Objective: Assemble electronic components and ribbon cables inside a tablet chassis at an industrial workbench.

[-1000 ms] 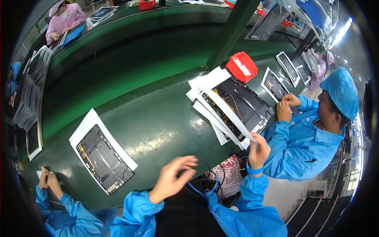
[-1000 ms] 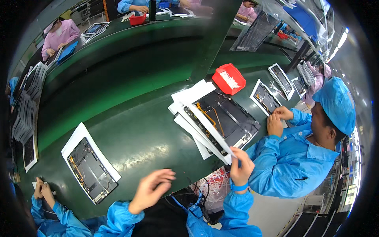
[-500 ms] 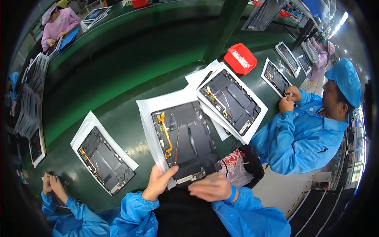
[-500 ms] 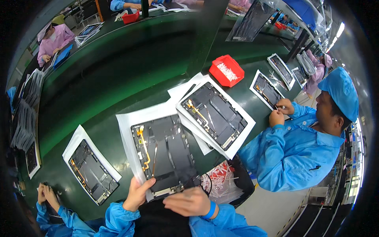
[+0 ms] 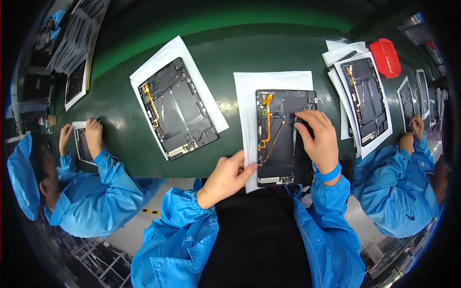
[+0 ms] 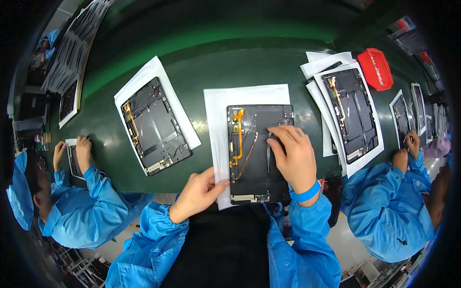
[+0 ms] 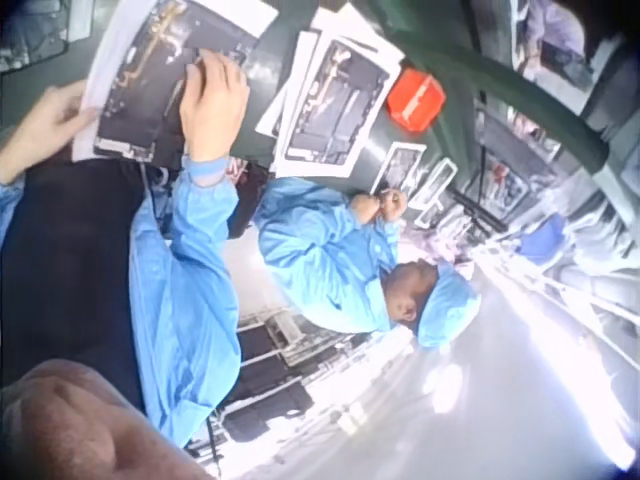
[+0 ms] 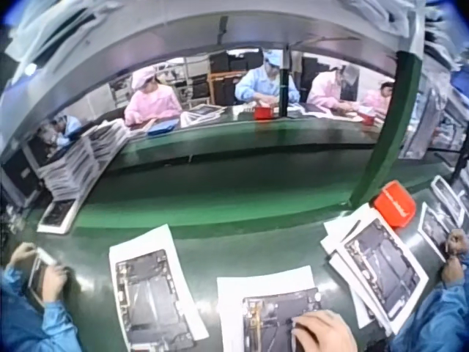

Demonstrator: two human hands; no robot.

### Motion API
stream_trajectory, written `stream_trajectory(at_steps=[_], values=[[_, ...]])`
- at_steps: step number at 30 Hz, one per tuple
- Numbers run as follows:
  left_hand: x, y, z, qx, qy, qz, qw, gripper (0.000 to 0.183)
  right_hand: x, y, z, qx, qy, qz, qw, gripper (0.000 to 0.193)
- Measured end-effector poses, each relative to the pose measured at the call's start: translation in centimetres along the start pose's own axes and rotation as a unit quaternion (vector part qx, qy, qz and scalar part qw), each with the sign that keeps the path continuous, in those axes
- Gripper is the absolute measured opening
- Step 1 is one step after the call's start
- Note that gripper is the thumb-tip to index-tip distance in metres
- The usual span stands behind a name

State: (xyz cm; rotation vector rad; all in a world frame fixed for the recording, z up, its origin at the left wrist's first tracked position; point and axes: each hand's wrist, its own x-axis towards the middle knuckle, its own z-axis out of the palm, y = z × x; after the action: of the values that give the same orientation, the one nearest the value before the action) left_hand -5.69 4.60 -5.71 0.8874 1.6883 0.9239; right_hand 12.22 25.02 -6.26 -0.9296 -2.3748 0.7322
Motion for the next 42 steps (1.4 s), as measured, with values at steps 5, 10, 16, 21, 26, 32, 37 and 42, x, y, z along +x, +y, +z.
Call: stream_trajectory(at_steps=[5,10,16,21,26,32,37,42], values=[[-0.6,1.1,-2.0,0.106,0.046,-0.007,0.993,0.017,1.2,-0.8,0.5,0.040,-0.007,0.022,0.999,0.023],[0.1,1.9,-1.7,0.071,0.053,0.093,0.992,0.016,1.9,-1.1,2.4,-0.013,0.000,-0.006,1.000,0.023],[2.0,2.7,-0.7,-0.042,-0.039,0.068,0.996,0.018,2.1,-0.8,2.9,-0.015,-0.004,-0.013,1.000,0.014],[3.4,2.9,0.8,-0.209,-0.087,-0.037,0.973,0.032,0.3,-2.2,1.8,0.073,0.034,-0.071,0.994,0.015],[4.1,3.3,1.9,-0.378,-0.128,-0.158,0.903,0.038,-2.9,-3.4,0.5,0.002,0.041,-0.202,0.979,0.032],[3.4,2.3,2.0,-0.333,-0.136,-0.169,0.918,0.031,-4.5,-2.9,0.3,0.107,0.016,-0.144,0.984,0.032],[2.0,2.2,1.7,-0.315,-0.103,-0.116,0.936,0.029,-3.5,-3.0,0.2,0.112,-0.022,-0.131,0.985,0.026],[1.1,1.4,2.7,-0.280,-0.079,-0.056,0.955,0.025,-3.4,-3.3,0.5,0.106,-0.048,-0.127,0.985,0.024]])
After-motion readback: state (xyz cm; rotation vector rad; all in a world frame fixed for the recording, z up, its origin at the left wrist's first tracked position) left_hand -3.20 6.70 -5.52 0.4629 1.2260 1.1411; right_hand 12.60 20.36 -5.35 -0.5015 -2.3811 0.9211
